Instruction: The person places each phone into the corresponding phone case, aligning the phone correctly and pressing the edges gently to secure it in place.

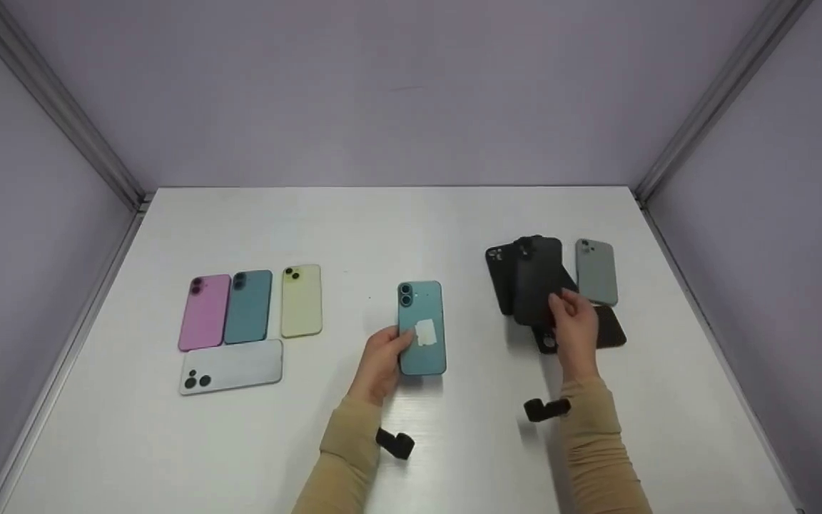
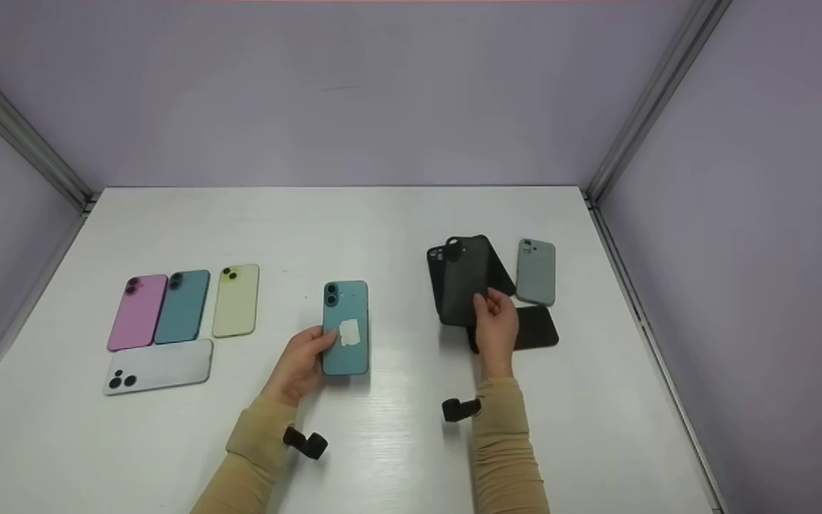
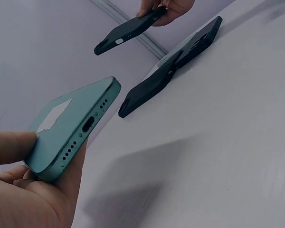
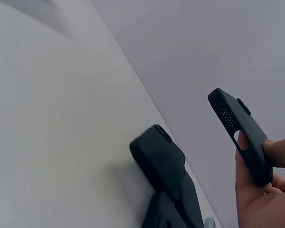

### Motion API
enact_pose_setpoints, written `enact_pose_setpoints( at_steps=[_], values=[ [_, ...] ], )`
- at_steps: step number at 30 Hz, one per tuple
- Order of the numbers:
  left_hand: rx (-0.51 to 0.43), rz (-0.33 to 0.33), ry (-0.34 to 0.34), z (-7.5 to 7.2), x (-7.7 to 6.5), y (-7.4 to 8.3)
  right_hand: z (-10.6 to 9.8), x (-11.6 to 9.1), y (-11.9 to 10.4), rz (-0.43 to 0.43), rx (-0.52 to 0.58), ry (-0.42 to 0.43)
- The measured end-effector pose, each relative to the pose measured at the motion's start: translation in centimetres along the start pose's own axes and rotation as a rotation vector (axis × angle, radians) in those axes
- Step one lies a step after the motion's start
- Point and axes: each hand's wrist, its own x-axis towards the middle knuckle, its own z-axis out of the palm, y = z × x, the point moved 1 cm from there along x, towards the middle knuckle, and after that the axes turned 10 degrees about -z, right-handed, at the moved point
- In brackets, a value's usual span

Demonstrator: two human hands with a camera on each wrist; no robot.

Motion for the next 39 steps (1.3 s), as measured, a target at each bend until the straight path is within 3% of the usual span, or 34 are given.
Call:
enact_pose_setpoints(
  at_steps=[9, 17, 39],
  values=[
    [-0.022, -0.009, 0.0, 0.6, 0.2, 0.1, 3.4, -2.3, -0.5, -0.083, 0.028, -0.016],
    [-0.065, -0.011, -0.018, 1.3, 0.6, 0.0, 5.6, -4.1, -1.3, -0.075, 0.041, -0.079],
    [-0.286, -0.048, -0.12, 2.1, 1.1, 0.0, 9.5, -7.5, -1.8, -0.101, 0.173, -0.194]
  ],
)
